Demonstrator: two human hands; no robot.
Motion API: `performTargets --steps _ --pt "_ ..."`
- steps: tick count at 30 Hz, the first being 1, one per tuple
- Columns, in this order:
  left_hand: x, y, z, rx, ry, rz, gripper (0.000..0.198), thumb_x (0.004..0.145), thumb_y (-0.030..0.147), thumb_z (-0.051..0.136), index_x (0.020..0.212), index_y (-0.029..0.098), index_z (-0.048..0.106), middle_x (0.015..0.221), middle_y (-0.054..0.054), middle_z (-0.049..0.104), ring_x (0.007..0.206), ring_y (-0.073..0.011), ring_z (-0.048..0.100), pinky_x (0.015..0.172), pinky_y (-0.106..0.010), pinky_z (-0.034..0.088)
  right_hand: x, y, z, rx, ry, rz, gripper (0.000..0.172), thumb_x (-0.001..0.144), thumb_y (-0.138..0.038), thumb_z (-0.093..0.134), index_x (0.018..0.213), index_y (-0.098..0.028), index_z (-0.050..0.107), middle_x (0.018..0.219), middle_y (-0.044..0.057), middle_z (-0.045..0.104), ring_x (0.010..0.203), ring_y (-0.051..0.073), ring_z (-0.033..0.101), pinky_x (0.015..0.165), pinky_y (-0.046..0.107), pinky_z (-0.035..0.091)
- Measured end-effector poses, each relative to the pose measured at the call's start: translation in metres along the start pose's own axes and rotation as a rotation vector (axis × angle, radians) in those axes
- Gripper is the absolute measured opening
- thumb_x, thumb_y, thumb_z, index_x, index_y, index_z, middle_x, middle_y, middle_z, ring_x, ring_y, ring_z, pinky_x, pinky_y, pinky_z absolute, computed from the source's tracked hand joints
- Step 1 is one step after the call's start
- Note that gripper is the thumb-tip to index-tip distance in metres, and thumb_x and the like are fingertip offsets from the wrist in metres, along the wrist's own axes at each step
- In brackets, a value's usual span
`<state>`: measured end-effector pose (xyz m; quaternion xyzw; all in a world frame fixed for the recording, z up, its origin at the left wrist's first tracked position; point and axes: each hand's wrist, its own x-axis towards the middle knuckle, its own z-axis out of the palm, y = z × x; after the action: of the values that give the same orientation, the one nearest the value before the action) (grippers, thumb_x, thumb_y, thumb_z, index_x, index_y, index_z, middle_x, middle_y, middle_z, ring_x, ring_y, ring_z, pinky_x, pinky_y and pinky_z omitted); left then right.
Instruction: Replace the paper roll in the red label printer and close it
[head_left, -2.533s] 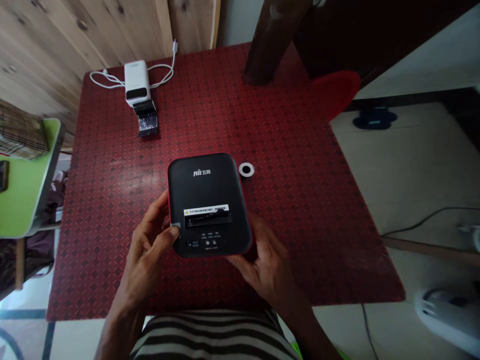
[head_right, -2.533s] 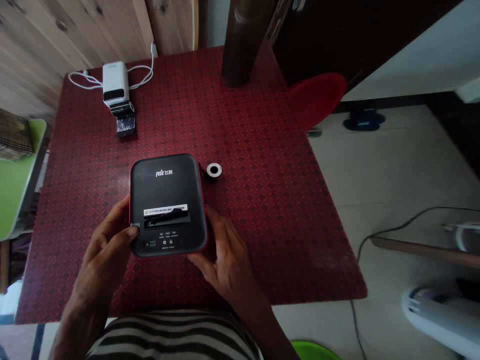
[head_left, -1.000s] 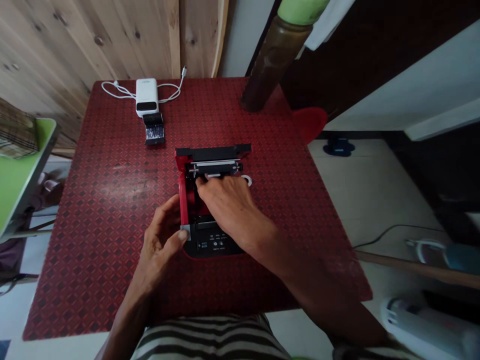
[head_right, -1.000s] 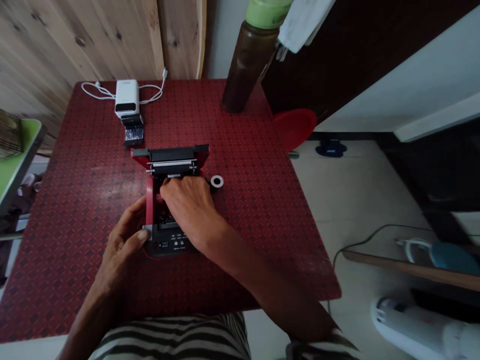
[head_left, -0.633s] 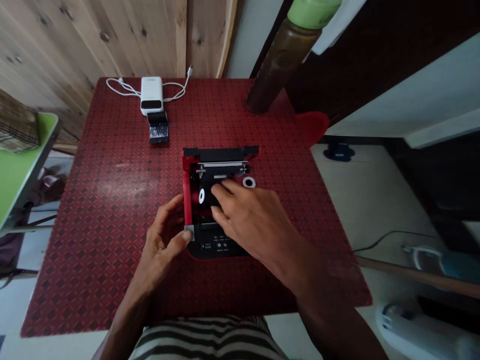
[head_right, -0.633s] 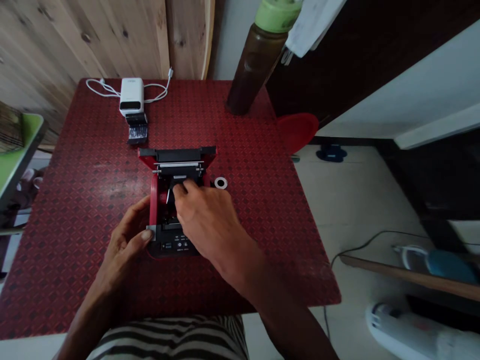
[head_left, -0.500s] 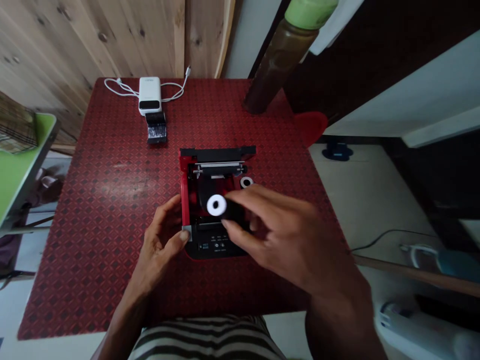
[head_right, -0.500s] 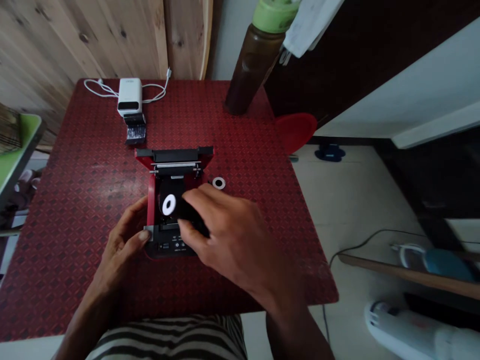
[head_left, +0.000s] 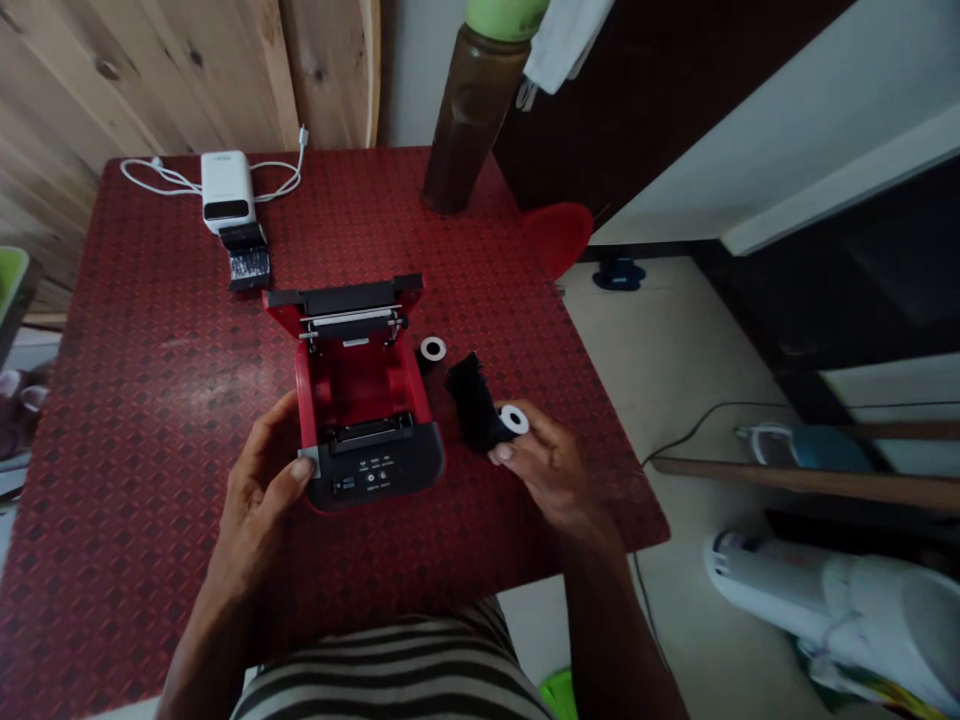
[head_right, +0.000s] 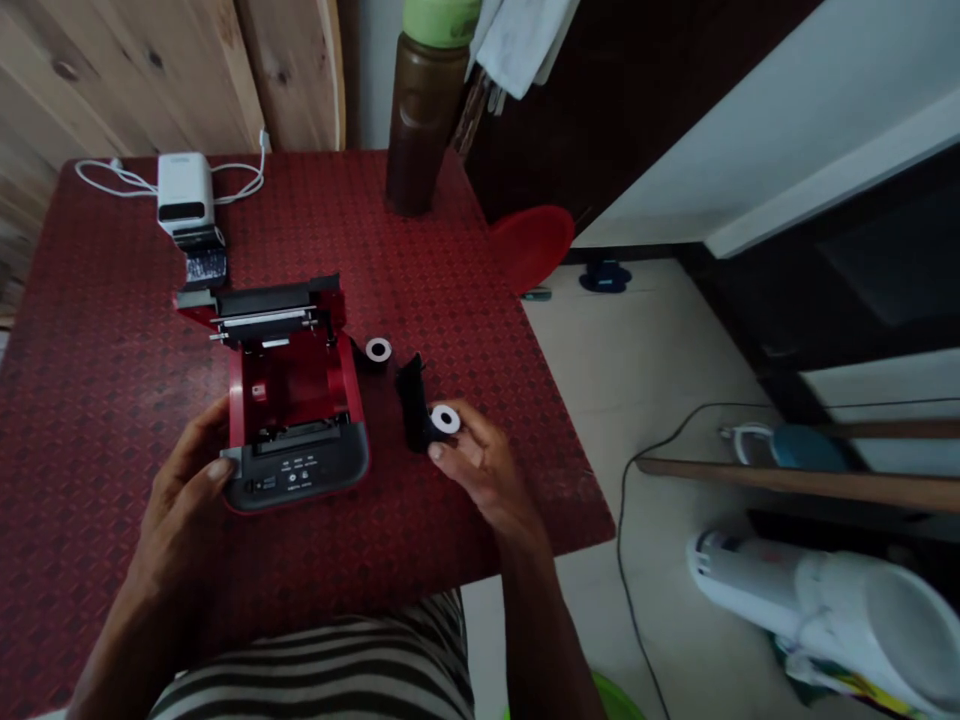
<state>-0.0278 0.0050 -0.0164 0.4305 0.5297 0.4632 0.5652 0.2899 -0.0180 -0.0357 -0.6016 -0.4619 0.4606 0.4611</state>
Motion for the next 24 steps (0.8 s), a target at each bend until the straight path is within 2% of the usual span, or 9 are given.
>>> performTargets --steps 4,8,11,14,17,20,24 --pt "0.001 0.002 0.002 0.022 0.006 0.000 0.061 0.103 0.053 0.084 0.161 0.037 0.075 0.165 -0.004 0.074 0.158 -0.0378 0.065 0.132 -0.050 0.054 0.008 0.004 0.016 -0.117 0.023 0.015 0.025 0.089 -0.042 0.087 0.104 -0.028 0.074 0.088 -0.002 0.072 0.078 0.019 0.069 0.071 0.032 0.055" --pt "0.001 0.002 0.002 0.058 0.016 0.003 0.062 0.103 0.054 0.083 0.162 0.037 0.074 0.166 -0.004 0.074 0.159 -0.0386 0.065 0.132 -0.051 0.054 0.010 0.000 0.020 -0.216 0.073 -0.011 0.034 0.089 -0.036 0.086 0.118 -0.029 0.071 0.106 0.003 0.080 0.095 0.025 0.076 0.087 0.041 0.060" --pt "0.001 0.003 0.002 0.063 0.021 -0.006 0.066 0.101 0.056 0.084 0.163 0.035 0.074 0.165 -0.005 0.075 0.158 -0.0400 0.066 0.130 -0.052 0.056 0.008 -0.004 0.018 -0.264 0.044 -0.044 0.025 0.092 -0.034 0.084 0.115 -0.030 0.075 0.110 0.004 0.082 0.103 0.028 0.078 0.098 0.048 0.061" --pt "0.000 0.004 0.002 0.057 0.023 -0.012 0.065 0.100 0.057 0.084 0.162 0.036 0.075 0.165 -0.004 0.075 0.158 -0.0399 0.065 0.130 -0.052 0.056 0.006 -0.005 0.018 -0.281 -0.032 -0.126 0.024 0.092 -0.027 0.082 0.115 -0.032 0.081 0.127 0.006 0.083 0.124 0.031 0.077 0.113 0.054 0.060" --pt "0.000 0.003 0.002 0.048 0.020 -0.018 0.065 0.101 0.058 0.084 0.162 0.037 0.075 0.164 -0.005 0.075 0.156 -0.0400 0.067 0.130 -0.053 0.056 0.005 -0.004 0.018 -0.294 -0.179 -0.204 0.034 0.096 -0.017 0.073 0.126 -0.032 0.081 0.133 0.007 0.081 0.127 0.030 0.077 0.115 0.054 0.062" --pt "0.000 -0.001 0.000 0.036 0.004 -0.017 0.066 0.101 0.058 0.084 0.163 0.037 0.073 0.164 -0.005 0.075 0.158 -0.0401 0.066 0.131 -0.053 0.055 0.004 -0.005 0.018 -0.336 -0.319 -0.212 0.048 0.099 -0.013 0.066 0.140 -0.033 0.078 0.134 0.007 0.082 0.128 0.030 0.077 0.115 0.054 0.064" --pt "0.001 -0.005 -0.002 0.023 -0.008 -0.019 0.067 0.102 0.058 0.082 0.165 0.035 0.071 0.166 -0.006 0.074 0.160 -0.0410 0.064 0.134 -0.056 0.052 0.002 -0.007 0.017 -0.423 -0.383 -0.216 0.061 0.098 -0.010 0.061 0.155 -0.028 0.070 0.145 0.012 0.081 0.136 0.033 0.075 0.120 0.061 0.062"
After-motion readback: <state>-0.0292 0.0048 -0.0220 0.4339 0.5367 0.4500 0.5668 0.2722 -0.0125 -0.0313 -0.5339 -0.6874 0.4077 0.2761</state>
